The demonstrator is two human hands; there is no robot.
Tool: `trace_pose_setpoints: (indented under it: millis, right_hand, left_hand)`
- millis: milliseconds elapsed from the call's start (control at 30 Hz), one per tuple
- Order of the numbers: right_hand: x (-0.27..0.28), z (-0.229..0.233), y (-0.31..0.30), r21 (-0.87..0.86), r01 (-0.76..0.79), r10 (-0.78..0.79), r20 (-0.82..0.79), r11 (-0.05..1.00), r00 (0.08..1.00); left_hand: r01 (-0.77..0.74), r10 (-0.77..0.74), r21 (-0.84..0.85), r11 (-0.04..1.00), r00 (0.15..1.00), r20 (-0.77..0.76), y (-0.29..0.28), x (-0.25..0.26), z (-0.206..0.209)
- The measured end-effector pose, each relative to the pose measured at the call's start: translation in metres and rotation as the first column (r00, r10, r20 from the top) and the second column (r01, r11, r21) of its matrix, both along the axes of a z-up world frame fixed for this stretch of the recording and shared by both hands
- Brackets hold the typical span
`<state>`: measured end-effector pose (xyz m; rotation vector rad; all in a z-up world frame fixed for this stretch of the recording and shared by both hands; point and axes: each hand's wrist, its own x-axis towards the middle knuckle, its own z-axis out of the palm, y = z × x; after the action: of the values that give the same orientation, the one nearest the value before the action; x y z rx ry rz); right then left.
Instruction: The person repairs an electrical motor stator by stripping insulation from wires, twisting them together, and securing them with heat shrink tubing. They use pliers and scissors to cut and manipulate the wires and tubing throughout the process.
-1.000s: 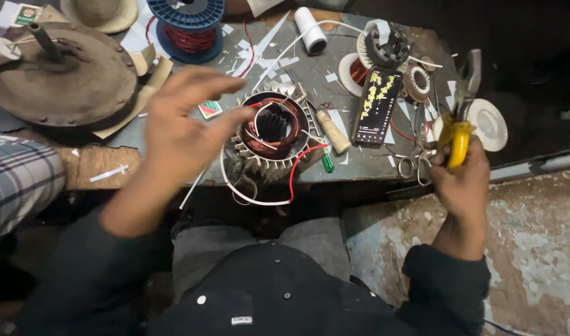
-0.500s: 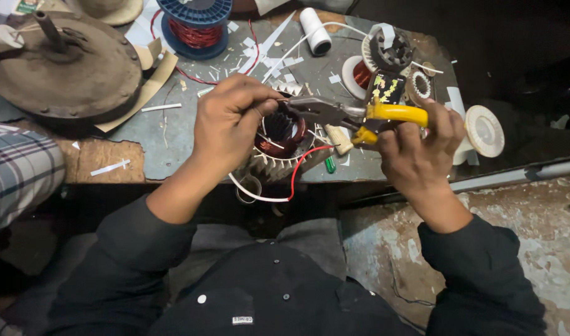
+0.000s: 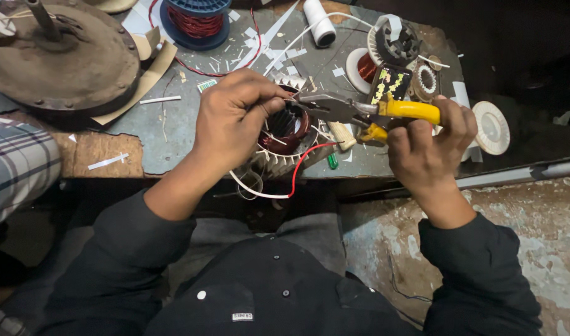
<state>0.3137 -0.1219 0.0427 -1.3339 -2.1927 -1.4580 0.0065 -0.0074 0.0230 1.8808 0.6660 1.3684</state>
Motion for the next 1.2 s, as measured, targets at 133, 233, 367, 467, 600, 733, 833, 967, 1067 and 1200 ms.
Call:
trace_pose_setpoints:
  millis: [133,233,367,467,600,733,833,967,1067,1200]
  right_hand:
    - [0.000,0.000,0.005,-0.013,0.010,-0.010,-0.001,1.000,1.000]
    - [-0.001,-0.001,0.005,0.084,-0.003,0.000,0.035,0.996,0.999]
    - [-0.006,-0.003,0.002,-0.066,0.005,-0.007,-0.036,0.998,0.999]
    - [-0.010,0.000,-0.003,-0.190,-0.013,-0.013,-0.136,0.982,0.991]
    - [-0.015,0.011,-0.012,-0.364,-0.109,0.009,-0.266,0.925,0.964]
    - [-0.016,0.014,-0.021,-0.750,-0.557,-0.559,-0.649,0.357,0.517]
    - [-0.016,0.007,-0.027,-0.691,-0.402,-0.288,-0.657,0.601,0.697]
    - [-0.019,-0.004,-0.018,-0.445,-0.198,-0.009,-0.421,0.874,0.907]
    - [-0.023,-0.013,-0.019,-0.226,0.011,-0.059,-0.207,0.974,0.977]
    - [-0.021,-0.012,-0.017,-0.151,0.066,-0.085,-0.122,0.986,0.989]
  left_hand:
    - [-0.008,0.007,-0.014,1.000,1.000,-0.007,0.000,0.000,0.000]
    - [-0.001,0.001,0.007,1.000,1.000,-0.005,0.001,0.001,-0.001]
    - [-0.011,0.012,0.081,0.997,1.000,-0.014,0.002,0.002,-0.001]
    - [-0.077,0.079,0.090,0.993,0.997,-0.016,0.000,0.003,0.000]
    - [-0.144,0.141,0.118,0.982,0.989,0.035,-0.004,0.008,-0.001]
    - [-0.119,0.112,0.194,0.974,0.993,0.048,-0.001,0.011,-0.004]
    - [-0.100,0.093,0.139,0.985,0.994,0.057,0.001,0.012,-0.006]
    - [-0.108,0.108,-0.010,0.994,0.994,0.029,0.005,0.008,-0.004]
    - [-0.080,0.080,-0.010,0.997,0.996,0.040,0.003,0.007,-0.006]
    - [-0.099,0.100,-0.019,0.995,0.994,0.039,0.003,0.008,-0.004]
